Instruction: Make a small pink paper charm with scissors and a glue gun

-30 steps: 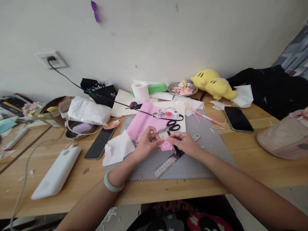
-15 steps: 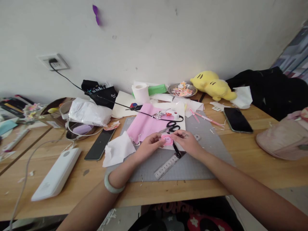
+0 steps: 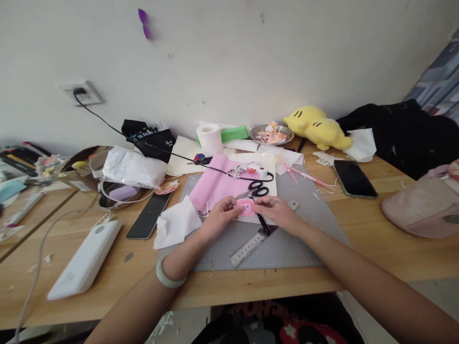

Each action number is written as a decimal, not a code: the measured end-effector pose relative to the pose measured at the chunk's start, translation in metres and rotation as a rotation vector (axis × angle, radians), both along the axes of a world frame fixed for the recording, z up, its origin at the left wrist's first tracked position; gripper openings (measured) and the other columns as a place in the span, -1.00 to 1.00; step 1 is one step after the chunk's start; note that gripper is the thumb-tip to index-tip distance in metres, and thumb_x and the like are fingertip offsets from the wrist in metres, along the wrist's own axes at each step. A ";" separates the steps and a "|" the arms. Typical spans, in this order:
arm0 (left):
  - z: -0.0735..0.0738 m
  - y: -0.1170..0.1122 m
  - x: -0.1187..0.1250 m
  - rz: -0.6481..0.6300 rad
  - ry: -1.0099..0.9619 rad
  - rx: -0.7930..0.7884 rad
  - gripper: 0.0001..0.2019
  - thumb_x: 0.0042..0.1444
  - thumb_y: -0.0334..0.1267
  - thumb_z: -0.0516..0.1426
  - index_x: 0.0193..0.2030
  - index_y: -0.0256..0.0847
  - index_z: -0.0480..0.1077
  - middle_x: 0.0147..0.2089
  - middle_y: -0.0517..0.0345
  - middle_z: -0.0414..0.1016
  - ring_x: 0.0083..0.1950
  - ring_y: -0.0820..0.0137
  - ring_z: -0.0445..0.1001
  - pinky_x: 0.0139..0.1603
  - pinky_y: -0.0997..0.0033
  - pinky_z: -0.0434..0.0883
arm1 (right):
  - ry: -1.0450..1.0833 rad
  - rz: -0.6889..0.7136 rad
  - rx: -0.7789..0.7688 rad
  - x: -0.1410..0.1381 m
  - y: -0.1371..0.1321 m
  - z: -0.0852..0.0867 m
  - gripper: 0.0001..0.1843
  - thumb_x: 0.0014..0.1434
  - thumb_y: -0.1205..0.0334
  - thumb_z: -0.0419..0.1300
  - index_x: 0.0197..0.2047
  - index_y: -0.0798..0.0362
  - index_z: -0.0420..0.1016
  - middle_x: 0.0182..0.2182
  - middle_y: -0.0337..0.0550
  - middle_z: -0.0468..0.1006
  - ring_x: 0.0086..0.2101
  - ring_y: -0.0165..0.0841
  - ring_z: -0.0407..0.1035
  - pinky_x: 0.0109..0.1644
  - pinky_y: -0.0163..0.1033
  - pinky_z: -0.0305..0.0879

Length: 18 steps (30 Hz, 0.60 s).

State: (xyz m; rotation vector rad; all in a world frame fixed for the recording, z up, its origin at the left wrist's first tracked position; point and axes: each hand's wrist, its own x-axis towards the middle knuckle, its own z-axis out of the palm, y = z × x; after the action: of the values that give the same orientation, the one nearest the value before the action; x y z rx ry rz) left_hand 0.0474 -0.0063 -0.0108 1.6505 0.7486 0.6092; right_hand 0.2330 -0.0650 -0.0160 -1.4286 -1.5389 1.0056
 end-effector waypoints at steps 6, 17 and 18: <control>-0.002 0.000 0.000 -0.013 0.022 0.083 -0.82 0.22 -0.21 0.09 -0.18 -0.31 0.36 -0.30 0.17 0.42 -0.38 0.47 0.42 -0.37 0.41 0.43 | -0.031 0.023 0.038 -0.001 -0.002 0.002 -0.77 0.24 0.13 0.11 -0.28 0.15 0.43 -0.37 -0.24 0.48 -0.38 -0.42 0.40 -0.30 -0.22 0.37; 0.005 0.001 -0.003 0.071 0.112 0.470 -0.80 0.18 -0.18 0.12 -0.15 -0.28 0.36 -0.17 0.10 0.42 -0.22 0.37 0.42 -0.18 0.25 0.41 | -0.175 -0.050 0.146 -0.002 -0.004 0.001 -0.78 0.22 0.13 0.13 -0.32 0.14 0.42 -0.42 -0.26 0.46 -0.45 -0.46 0.36 -0.35 -0.27 0.34; 0.006 0.001 -0.003 0.064 0.125 0.492 -0.80 0.19 -0.18 0.12 -0.17 -0.28 0.37 -0.19 0.11 0.42 -0.22 0.38 0.42 -0.18 0.25 0.41 | -0.184 -0.052 0.154 -0.002 -0.004 0.002 -0.78 0.22 0.14 0.13 -0.32 0.14 0.42 -0.42 -0.26 0.46 -0.45 -0.46 0.36 -0.35 -0.27 0.34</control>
State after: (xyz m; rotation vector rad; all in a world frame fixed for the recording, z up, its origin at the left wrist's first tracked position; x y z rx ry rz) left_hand 0.0440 -0.0055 -0.0050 2.1379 0.7850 0.7851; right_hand 0.2311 -0.0688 -0.0144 -1.4771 -1.6632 0.7245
